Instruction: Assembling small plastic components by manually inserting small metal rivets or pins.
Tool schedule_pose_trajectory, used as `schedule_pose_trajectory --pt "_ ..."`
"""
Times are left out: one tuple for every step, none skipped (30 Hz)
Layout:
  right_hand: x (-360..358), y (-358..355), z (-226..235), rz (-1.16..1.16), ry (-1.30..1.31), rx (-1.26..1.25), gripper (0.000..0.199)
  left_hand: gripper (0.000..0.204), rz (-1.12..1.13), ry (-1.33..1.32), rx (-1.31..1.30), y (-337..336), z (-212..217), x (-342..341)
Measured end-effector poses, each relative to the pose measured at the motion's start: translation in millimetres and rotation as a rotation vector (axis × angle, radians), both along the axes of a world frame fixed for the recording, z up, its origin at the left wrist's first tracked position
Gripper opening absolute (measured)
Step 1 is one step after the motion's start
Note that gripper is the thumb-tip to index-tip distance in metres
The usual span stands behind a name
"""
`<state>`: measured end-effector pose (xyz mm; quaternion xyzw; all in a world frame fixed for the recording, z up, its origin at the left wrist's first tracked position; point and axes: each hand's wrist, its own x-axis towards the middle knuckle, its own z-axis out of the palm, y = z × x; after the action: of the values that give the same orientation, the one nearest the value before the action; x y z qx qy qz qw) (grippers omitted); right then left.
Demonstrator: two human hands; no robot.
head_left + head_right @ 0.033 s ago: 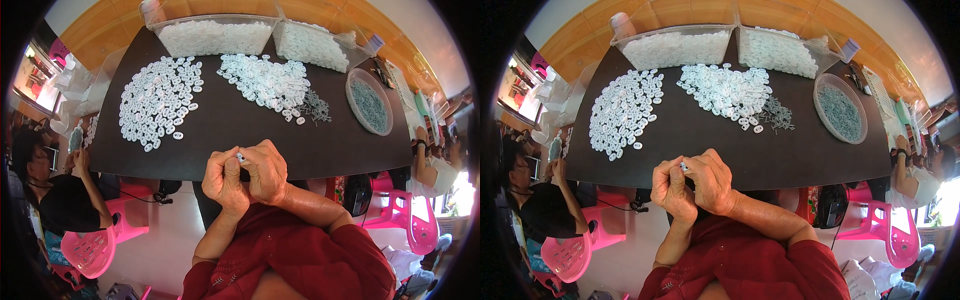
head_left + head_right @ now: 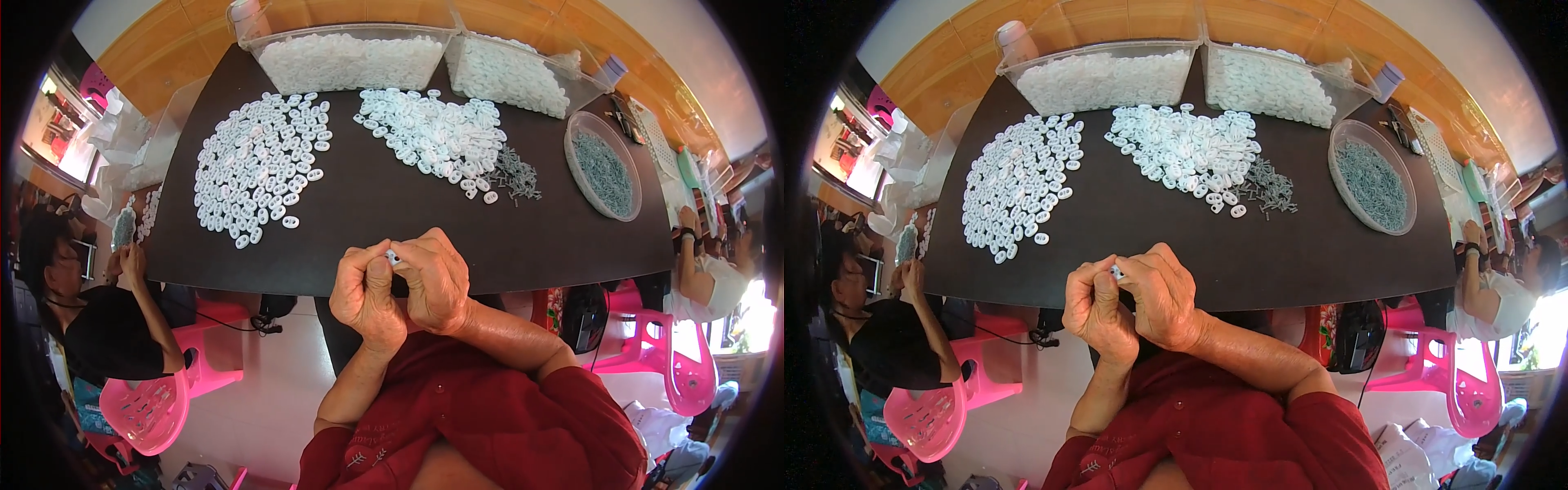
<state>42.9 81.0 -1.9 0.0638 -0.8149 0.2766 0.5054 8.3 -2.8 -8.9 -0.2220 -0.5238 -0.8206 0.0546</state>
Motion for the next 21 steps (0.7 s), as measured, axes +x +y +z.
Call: schedule_pose_trajectory --pt "0 0 1 0.001 0.001 -0.001 0.023 0.014 -0.020 -0.038 0.023 -1 0 0" --pt "1 -1 2 0.005 -0.006 -0.011 0.024 0.013 -0.040 -0.077 0.047 -2 -1 1" --pt "1 -2 3 0.010 -0.013 -0.021 0.025 0.013 -0.039 -0.076 0.046 -1 -1 0" --pt "1 -1 3 0.010 -0.011 -0.019 0.025 0.014 -0.039 -0.052 0.029 1 -1 -1" --pt "1 -1 3 -0.006 -0.016 -0.047 0.030 0.014 -0.039 -0.028 0.011 3 -2 -1" --pt "0 0 3 -0.021 -0.021 -0.074 0.034 0.014 -0.039 -0.026 0.013 3 -1 -2" --pt "0 0 4 -0.023 -0.021 -0.074 0.034 0.015 -0.031 -0.032 -0.002 3 -1 -1" --pt "0 0 5 -0.008 -0.024 -0.084 0.033 0.016 -0.023 -0.038 -0.016 3 0 0" --pt "0 0 5 0.008 -0.026 -0.093 0.033 0.016 -0.024 -0.037 -0.016 3 0 -1" --pt "0 1 6 0.007 -0.026 -0.094 0.033 0.017 -0.017 -0.006 -0.039 3 0 -2" --pt "0 3 6 0.009 -0.030 -0.093 0.034 0.018 -0.009 0.026 -0.060 3 0 -2" --pt "1 4 7 0.011 -0.033 -0.090 0.034 0.018 -0.010 0.026 -0.059 3 1 -3" --pt "1 5 8 0.008 -0.032 -0.089 0.034 0.018 -0.025 0.031 -0.070 3 1 -3" --pt "2 5 9 0.006 -0.058 -0.119 0.032 0.018 -0.041 0.036 -0.078 3 1 -3" --pt "4 6 11 0.002 -0.083 -0.146 0.029 0.018 -0.047 0.040 -0.072 2 3 -3" --pt "4 10 12 -0.012 -0.075 -0.133 0.029 0.019 -0.049 0.021 -0.104 4 5 -3" --pt "4 12 14 -0.018 -0.076 -0.120 0.028 0.020 -0.053 0.004 -0.134 5 7 -3" --pt "5 14 16 -0.027 -0.075 -0.105 0.027 0.020 -0.053 -0.051 -0.148 6 9 -2" --pt "5 16 19 -0.040 -0.063 -0.083 0.027 0.020 -0.049 -0.103 -0.161 6 13 0" --pt "6 18 19 -0.030 -0.081 -0.082 0.024 0.027 -0.129 -0.259 -0.073 5 14 3" --pt "7 23 21 -0.021 -0.100 -0.080 0.021 0.034 -0.242 -0.214 -0.040 1 8 0"
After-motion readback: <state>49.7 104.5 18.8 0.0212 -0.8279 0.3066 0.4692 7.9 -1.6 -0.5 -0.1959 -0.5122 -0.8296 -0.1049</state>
